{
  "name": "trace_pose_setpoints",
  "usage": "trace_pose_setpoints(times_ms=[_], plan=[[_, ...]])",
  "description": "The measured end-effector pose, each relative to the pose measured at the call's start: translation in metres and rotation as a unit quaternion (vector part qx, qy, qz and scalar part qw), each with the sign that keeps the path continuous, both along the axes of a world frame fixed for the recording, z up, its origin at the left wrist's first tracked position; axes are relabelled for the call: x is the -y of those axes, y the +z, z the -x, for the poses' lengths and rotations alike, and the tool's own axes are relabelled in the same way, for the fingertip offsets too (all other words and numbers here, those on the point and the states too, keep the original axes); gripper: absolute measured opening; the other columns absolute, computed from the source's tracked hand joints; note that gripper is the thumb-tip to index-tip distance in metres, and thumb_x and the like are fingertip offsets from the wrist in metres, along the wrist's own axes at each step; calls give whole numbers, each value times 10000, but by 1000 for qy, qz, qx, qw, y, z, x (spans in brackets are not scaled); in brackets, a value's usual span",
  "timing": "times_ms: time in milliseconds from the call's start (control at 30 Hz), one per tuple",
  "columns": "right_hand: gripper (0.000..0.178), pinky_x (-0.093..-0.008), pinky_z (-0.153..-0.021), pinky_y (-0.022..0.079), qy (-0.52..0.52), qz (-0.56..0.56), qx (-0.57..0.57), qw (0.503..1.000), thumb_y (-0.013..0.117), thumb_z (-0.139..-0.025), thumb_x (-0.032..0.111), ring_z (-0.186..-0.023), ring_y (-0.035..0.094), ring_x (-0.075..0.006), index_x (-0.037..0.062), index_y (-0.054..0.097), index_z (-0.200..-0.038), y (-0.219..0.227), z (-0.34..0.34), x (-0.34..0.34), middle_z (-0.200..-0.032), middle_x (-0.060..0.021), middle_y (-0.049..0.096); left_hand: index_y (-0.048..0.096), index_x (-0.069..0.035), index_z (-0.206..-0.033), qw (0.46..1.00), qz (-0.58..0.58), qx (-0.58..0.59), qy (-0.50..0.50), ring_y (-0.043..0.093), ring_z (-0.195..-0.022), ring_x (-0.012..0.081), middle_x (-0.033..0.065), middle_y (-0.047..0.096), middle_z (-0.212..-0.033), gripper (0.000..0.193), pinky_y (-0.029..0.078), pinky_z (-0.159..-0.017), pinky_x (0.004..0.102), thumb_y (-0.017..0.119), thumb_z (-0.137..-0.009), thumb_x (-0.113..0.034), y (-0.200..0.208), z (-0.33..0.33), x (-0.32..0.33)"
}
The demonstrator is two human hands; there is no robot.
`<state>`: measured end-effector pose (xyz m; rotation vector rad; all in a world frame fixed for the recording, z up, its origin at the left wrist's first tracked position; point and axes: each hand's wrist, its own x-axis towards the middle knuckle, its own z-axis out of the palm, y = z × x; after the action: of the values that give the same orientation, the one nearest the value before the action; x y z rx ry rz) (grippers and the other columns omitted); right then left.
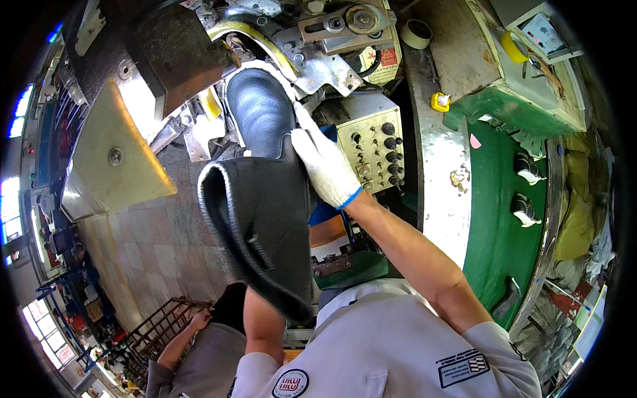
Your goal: The person takes shoes from a conveyor belt, fits each one onto a lasting machine to shape the upper over a last, and then places the processed shoes back onto the belt.
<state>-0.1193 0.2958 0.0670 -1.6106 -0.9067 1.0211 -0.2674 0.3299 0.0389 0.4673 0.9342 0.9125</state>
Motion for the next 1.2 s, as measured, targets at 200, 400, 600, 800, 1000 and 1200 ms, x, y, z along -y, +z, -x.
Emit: trace_pose_setpoints(times_ms=[200, 400, 600, 800, 1000, 1200], plan=[[628, -284, -1152, 325, -25, -136, -167, 976, 497, -1056, 264, -1377, 457, -201, -38, 309, -1573, -15, 3, -12, -1523, -179, 474, 675, -11, -1173, 1000, -16, -4, 0, 677, -900, 149, 50, 712, -1020, 412, 560, -831, 303, 490, -1088, -369, -1, -3, -6], [534, -306, -1128, 383, -37, -159, -134, 978, 503, -1066, 187, -1337, 514, -265, -86, 367, -1505, -24, 14, 1, -1472, -225, 505, 674, -10, -1176, 1000, -24, -14, 12, 678, -901, 150, 51, 713, -1021, 420, 563, -830, 302, 485, -1090, -374, -4, -5, -3], [576, -372, -1066, 443, -58, -200, 91, 974, 526, -1043, 381, -1229, 613, -369, -60, 522, -1412, -50, 14, 1, -1378, -303, 572, 673, -9, -1179, 1000, -24, -13, 9, 679, -902, 151, 51, 714, -1022, 427, 565, -829, 302, 480, -1091, -379, -6, -10, -1], [572, -304, -976, 471, -87, -84, -312, 942, 591, -1009, 419, -1074, 624, -183, -92, 635, -1264, -25, 19, -7, -1158, -140, 704, 672, -8, -1182, 1000, -13, 0, -5, 681, -903, 152, 52, 715, -1023, 434, 567, -828, 302, 475, -1092, -384, -7, 0, -6], [433, -256, -835, 500, -155, -115, -435, 880, 775, -876, 195, -932, 641, -121, -72, 683, -1203, -9, 14, -22, -1043, -76, 719, 671, -7, -1185, 1000, -12, -2, -17, 682, -903, 152, 52, 716, -1023, 442, 569, -827, 301, 470, -1094, -389, -6, 1, -8], [467, -300, -862, 519, -161, -91, -217, 958, 772, -885, 228, -997, 657, -188, -67, 656, -1229, -14, 9, -13, -1076, -150, 715, 670, -6, -1187, 1000, -6, 4, -24, 683, -904, 153, 53, 717, -1024, 449, 571, -826, 301, 466, -1095, -394, -4, 5, -5]])
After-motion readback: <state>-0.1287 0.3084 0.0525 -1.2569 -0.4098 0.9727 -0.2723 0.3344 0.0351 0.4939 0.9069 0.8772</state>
